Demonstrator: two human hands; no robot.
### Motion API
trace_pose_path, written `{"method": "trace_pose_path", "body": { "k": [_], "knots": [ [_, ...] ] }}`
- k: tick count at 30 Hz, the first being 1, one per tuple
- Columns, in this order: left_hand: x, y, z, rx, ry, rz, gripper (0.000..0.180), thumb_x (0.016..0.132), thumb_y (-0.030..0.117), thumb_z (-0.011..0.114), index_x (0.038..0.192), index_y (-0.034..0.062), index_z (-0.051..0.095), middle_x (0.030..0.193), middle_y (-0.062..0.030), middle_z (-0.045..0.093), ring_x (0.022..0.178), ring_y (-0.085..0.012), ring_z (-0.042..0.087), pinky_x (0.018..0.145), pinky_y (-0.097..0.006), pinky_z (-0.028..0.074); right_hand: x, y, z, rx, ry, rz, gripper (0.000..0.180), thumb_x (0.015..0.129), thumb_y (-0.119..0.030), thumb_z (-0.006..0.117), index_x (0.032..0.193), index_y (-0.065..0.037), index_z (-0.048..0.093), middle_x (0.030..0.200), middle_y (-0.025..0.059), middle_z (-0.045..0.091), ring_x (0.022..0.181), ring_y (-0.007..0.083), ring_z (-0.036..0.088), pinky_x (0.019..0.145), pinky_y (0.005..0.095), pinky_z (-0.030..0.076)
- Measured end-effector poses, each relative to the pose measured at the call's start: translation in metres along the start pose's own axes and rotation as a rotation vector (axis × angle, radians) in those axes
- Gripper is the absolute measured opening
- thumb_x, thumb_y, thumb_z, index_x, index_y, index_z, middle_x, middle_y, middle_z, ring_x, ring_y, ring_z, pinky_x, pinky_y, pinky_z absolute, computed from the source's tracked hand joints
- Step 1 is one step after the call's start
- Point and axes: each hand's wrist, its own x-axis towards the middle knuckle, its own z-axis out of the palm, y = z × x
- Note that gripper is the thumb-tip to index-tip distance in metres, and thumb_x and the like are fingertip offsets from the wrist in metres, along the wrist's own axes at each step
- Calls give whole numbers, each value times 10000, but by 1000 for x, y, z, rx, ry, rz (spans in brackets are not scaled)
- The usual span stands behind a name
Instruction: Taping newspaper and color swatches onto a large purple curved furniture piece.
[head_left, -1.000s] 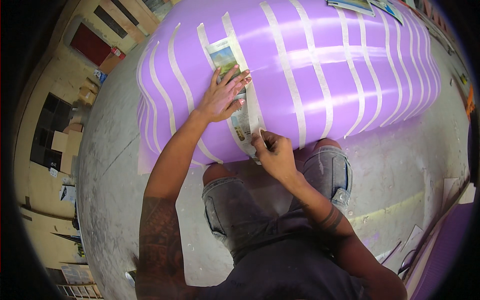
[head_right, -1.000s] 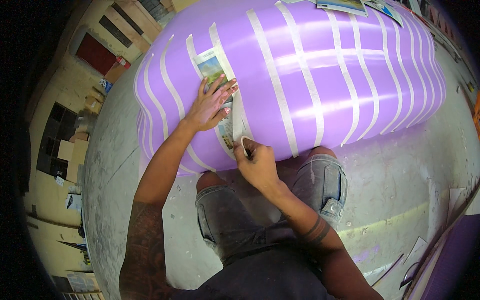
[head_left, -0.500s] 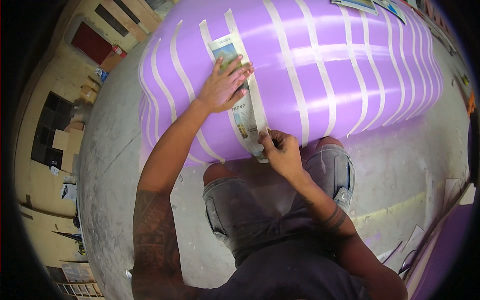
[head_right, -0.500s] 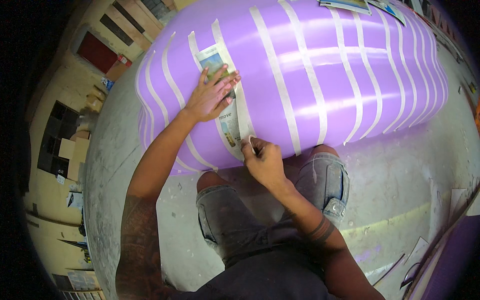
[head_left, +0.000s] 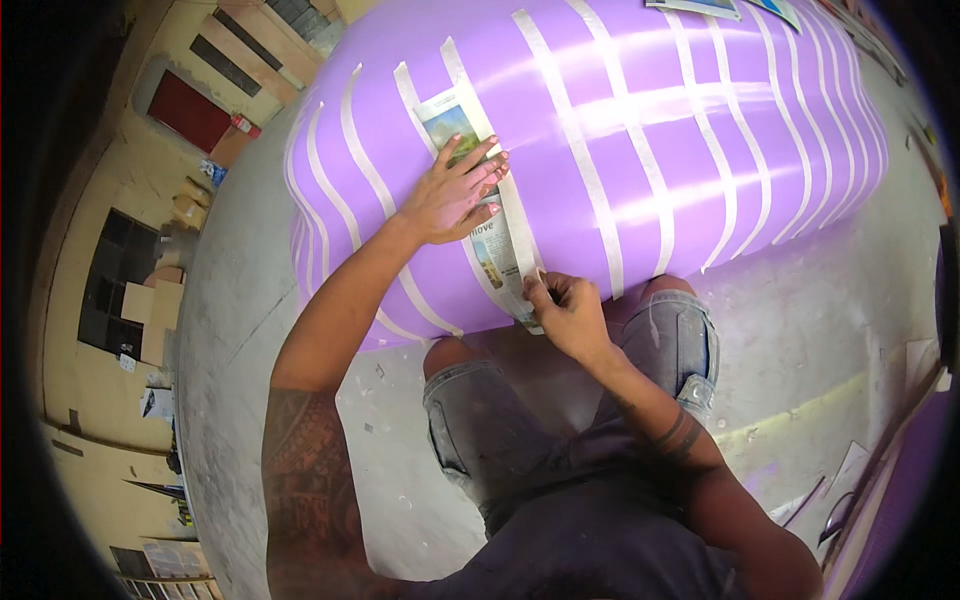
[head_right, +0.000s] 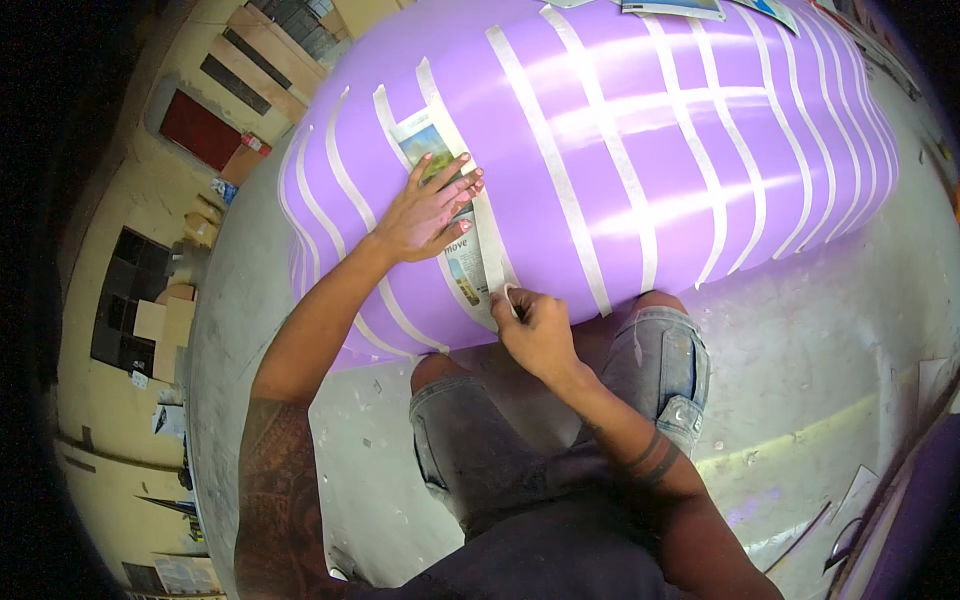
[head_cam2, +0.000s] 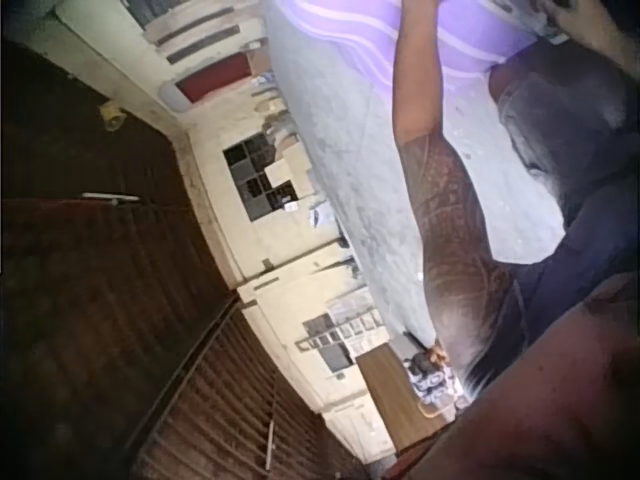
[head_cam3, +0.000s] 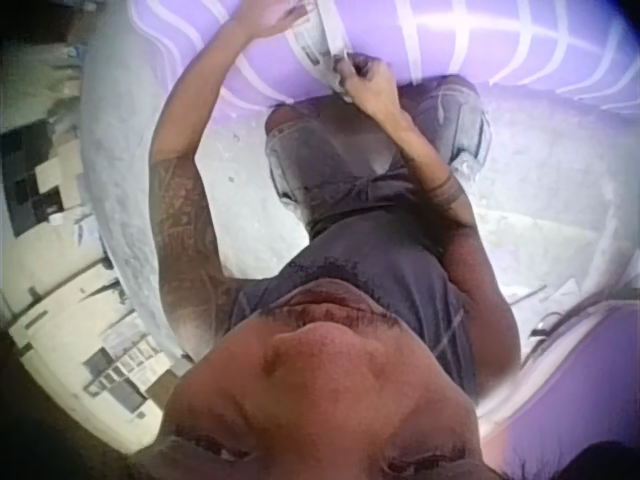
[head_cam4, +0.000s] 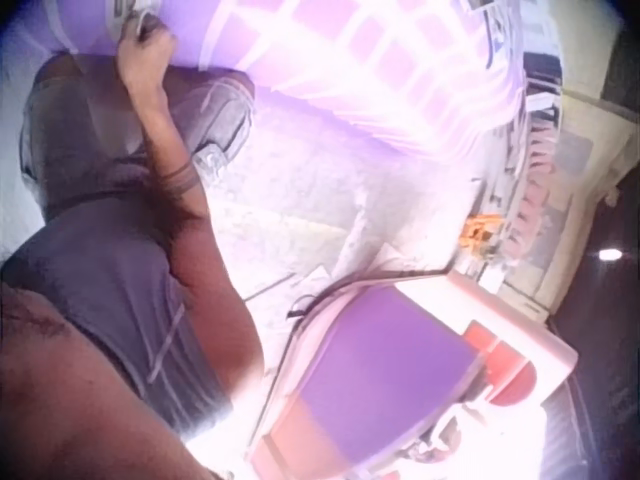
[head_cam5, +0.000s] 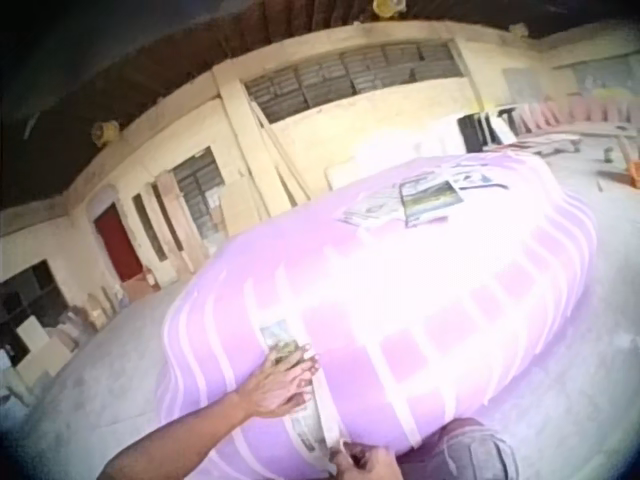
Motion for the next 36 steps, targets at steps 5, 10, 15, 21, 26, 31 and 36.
{"method": "trace_pose_path", "body": {
  "k": [5,10,15,21,26,31,36],
  "knots": [
    [-1,-39,-1,114,53,-76,626,1082,509,281,1592,159,376,1689,-23,277,1576,-306,167,1270,-616,64,-3,0,1,-8,31,-51,375,1022,-270,638,866,62,718,622,50,639,555,83,580,529,288,462],
    [5,-9,10,-22,68,-213,595,1092,490,275,1599,196,382,1715,-27,210,1586,-306,121,1255,-628,10,3,8,2,107,119,-70,314,977,-218,640,826,50,701,538,158,524,487,147,485,511,392,406],
    [9,7,-1,-2,7,-168,572,1088,417,331,1562,112,428,1673,-59,302,1582,-295,149,1251,-610,-31,0,3,1,9,65,-57,333,996,-235,633,841,54,692,565,132,537,514,133,530,516,364,415],
    [16,11,-4,-97,-6,-108,612,1087,415,336,1426,-58,526,1553,-139,447,1553,-303,240,1249,-615,-12,0,10,2,-140,98,-87,300,980,-240,638,881,35,705,583,183,565,522,250,576,534,408,446],
    [14,14,2,-109,17,-137,620,1088,429,332,1385,-65,562,1550,-148,455,1541,-300,272,1245,-624,-10,5,27,6,-135,133,-120,300,960,-268,642,854,3,713,609,248,590,563,405,634,567,493,477],
    [15,20,-4,-132,-14,-122,681,1051,528,420,1343,-61,596,1537,-160,462,1530,-309,290,1243,-630,3,4,26,5,-139,102,-78,301,965,-281,628,881,-9,724,637,259,610,624,432,658,603,505,500],
    [11,30,1,-191,60,-138,899,915,702,576,1307,-107,616,1563,-149,439,1512,-325,317,1235,-643,54,6,25,4,-159,113,-66,307,967,-284,620,883,-8,728,637,260,612,623,435,658,603,507,500]
  ]
}}
